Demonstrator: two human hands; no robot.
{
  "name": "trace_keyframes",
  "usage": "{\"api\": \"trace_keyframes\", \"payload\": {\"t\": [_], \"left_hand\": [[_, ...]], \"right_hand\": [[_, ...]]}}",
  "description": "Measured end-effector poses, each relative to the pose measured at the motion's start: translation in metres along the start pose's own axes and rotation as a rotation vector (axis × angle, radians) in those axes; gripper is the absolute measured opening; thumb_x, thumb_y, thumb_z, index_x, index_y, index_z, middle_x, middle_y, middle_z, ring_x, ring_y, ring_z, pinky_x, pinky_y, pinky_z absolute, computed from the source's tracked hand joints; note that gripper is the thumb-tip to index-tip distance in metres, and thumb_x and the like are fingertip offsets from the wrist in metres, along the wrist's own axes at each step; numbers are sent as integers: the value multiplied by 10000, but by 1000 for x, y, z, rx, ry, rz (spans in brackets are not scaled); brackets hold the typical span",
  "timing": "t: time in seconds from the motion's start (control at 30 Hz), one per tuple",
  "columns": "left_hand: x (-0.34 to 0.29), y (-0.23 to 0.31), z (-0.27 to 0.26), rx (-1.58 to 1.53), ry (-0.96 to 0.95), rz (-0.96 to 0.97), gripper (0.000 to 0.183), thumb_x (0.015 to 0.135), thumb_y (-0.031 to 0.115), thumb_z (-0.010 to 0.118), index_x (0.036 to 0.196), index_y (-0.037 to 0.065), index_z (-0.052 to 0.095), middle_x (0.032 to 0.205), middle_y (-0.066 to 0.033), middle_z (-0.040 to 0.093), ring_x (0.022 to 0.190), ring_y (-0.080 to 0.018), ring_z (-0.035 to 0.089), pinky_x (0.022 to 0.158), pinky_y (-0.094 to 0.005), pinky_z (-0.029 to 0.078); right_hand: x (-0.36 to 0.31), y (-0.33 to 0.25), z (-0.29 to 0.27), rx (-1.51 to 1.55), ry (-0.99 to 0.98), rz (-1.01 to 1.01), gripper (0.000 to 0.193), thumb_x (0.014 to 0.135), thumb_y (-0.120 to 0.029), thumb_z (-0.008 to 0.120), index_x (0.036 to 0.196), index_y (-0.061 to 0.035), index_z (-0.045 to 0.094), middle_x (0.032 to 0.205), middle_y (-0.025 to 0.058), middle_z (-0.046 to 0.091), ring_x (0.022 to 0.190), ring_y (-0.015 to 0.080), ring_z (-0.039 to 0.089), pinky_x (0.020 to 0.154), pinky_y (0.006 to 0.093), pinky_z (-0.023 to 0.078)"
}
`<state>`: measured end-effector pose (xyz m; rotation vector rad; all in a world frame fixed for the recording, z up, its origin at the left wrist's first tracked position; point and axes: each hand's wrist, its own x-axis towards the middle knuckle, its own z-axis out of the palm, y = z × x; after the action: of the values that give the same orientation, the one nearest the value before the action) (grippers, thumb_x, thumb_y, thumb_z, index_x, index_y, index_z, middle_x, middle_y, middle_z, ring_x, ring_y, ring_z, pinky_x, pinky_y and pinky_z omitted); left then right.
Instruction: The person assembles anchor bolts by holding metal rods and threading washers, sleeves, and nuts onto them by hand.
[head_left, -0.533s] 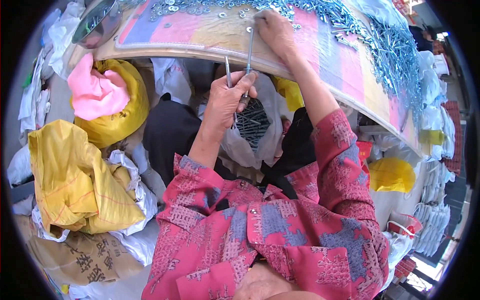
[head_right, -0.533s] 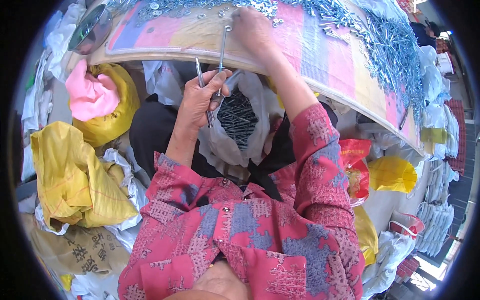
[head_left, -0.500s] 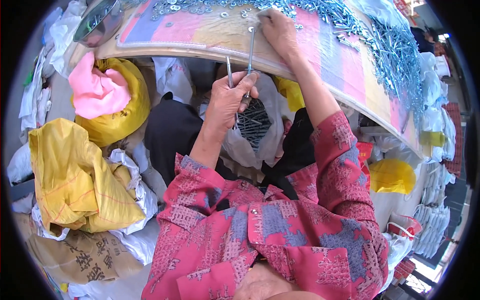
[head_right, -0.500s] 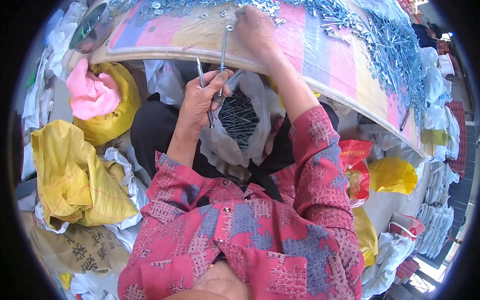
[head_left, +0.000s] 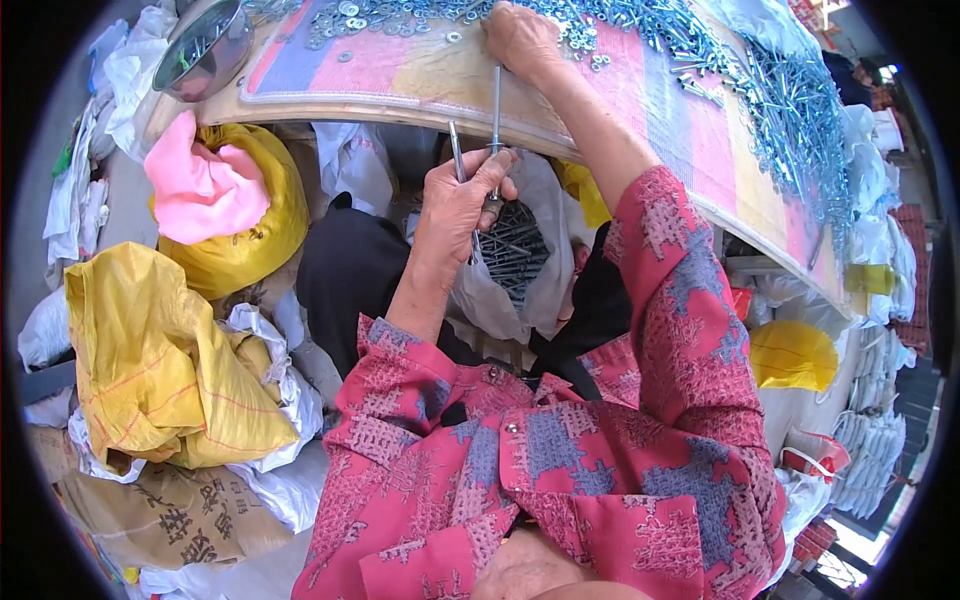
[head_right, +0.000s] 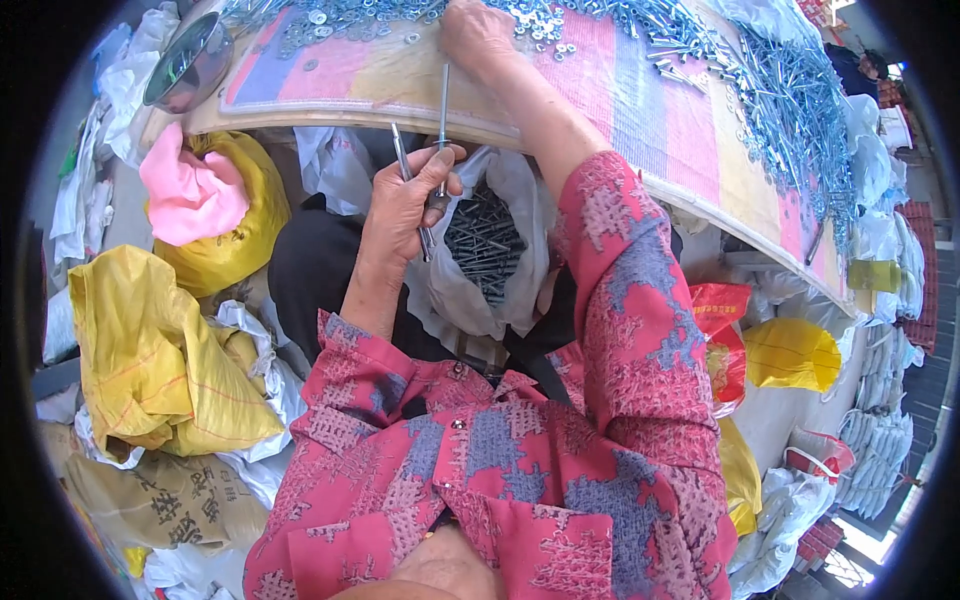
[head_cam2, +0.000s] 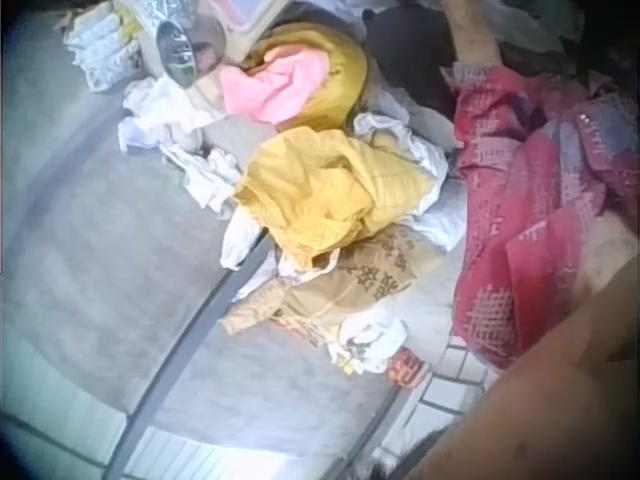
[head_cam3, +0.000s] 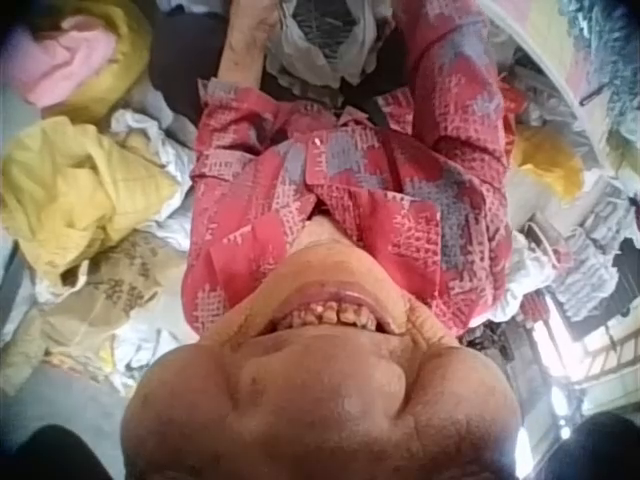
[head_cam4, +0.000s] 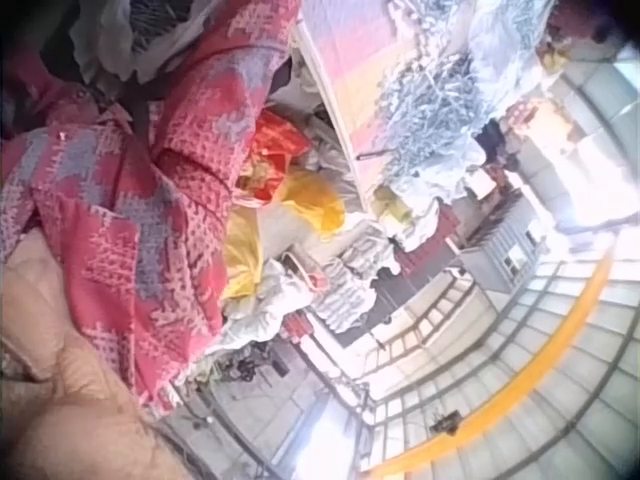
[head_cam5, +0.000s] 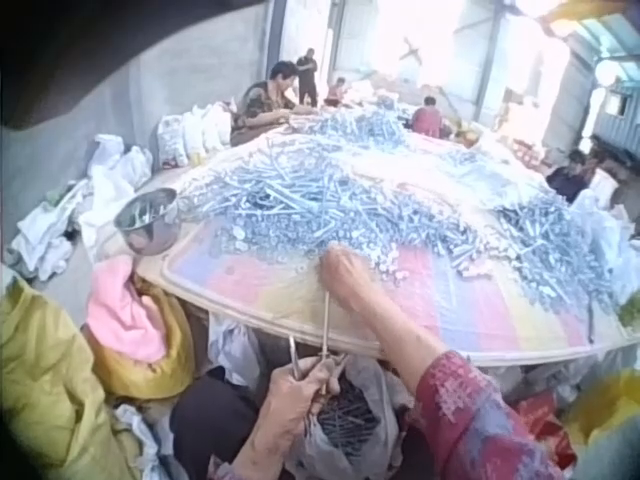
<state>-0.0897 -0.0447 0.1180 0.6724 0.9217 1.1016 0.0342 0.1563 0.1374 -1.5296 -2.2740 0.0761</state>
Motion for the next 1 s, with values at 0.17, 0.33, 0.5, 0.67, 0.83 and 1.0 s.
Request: {"api": "trace_keyframes", "payload": {"t": [0.17, 0.33, 0.5, 0.67, 0.83, 1.0], "left_hand": [[2, 2, -4, 6, -13, 16, 271, 903, 222, 656, 1053, -4, 659, 680, -19, 600, 460, -18, 394, 393, -160, 267], [0, -1, -8, 99, -168, 10, 272, 897, 225, 660, 1049, 0, 663, 675, -5, 576, 488, -19, 401, 409, -161, 273], [-4, -8, 1, 12, -214, -81, 231, 886, 226, 666, 959, 7, 653, 683, -4, 557, 518, -28, 420, 410, -175, 263], [-3, -18, 3, -131, -232, -221, 145, 846, 163, 717, 869, 55, 621, 711, -28, 589, 558, -37, 489, 397, -157, 304], [7, -23, -5, -88, -59, -110, 106, 821, 88, 719, 866, 43, 635, 728, -37, 634, 601, -67, 569, 418, -174, 339], [4, -19, 2, -49, -99, -110, 128, 802, 38, 716, 904, 10, 644, 774, -57, 659, 642, -74, 604, 432, -168, 359]], "right_hand": [[-44, 12, -8, 277, 303, 158, 346, 901, -348, 614, 832, -10, 635, 599, 90, 598, 545, 221, 598, 552, 352, 470], [-105, -14, -35, 988, 153, 380, 299, 943, -291, 584, 805, -30, 630, 558, -3, 525, 462, 68, 414, 449, 230, 291], [-125, -16, -48, 1294, 209, 424, 225, 951, -208, 570, 839, -25, 640, 560, -30, 503, 471, 37, 378, 452, 212, 248], [-144, -11, -58, 968, 269, 232, 107, 903, -97, 606, 914, -2, 654, 650, -3, 572, 548, 44, 512, 510, 201, 382], [-175, -26, -67, 817, -248, -87, 208, 863, -73, 618, 1062, -22, 651, 768, 105, 643, 616, 130, 622, 540, 307, 512], [-115, 53, -84, 576, 222, 298, 283, 904, -136, 552, 1159, -45, 632, 915, 93, 692, 716, 162, 666, 687, 302, 507]]}}
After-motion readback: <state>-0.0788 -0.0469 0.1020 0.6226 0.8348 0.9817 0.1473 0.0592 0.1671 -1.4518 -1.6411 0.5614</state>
